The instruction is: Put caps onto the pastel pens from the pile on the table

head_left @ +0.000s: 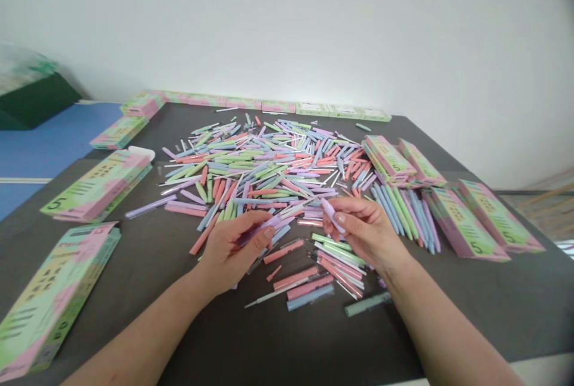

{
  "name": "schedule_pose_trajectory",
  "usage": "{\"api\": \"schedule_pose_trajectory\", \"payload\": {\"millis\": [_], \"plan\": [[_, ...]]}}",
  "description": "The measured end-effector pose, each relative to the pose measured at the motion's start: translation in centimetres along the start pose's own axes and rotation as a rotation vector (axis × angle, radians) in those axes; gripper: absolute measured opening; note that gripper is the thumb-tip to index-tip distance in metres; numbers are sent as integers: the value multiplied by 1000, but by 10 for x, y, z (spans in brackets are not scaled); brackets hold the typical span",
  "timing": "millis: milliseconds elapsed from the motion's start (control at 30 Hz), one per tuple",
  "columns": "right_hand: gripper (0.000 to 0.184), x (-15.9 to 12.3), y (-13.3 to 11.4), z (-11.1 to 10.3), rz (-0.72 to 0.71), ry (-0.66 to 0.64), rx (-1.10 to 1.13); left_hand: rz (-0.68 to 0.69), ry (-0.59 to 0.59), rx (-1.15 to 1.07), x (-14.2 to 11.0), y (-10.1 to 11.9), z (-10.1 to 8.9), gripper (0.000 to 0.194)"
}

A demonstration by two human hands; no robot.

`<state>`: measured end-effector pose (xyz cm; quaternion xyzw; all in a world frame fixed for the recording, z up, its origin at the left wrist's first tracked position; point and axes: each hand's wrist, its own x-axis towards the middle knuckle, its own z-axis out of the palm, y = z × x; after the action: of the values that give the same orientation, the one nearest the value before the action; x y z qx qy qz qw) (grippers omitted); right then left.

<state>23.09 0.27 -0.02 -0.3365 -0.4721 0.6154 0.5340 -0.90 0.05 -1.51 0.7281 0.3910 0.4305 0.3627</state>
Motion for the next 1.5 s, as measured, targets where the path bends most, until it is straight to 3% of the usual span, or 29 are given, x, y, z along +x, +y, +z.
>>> {"api": "schedule_pose_trajectory", "payload": {"millis": [167,367,600,1067,1500], "plan": [[14,0,2,-1,-38,24,-24,24,-17,22,-1,0,-1,15],[16,-1,-2,-1,-177,175,-40,27,-55,94,0,2,-2,19],[13,-4,-7,4,-253,214,-67,17,-80,105,-1,2,1,25],[16,-9,-1,-3,-260,178,-298,92,-80,205,1,5,0,21],[11,-11,0,8,-166,-19,-552,166,-142,287,1,2,2,22]]}}
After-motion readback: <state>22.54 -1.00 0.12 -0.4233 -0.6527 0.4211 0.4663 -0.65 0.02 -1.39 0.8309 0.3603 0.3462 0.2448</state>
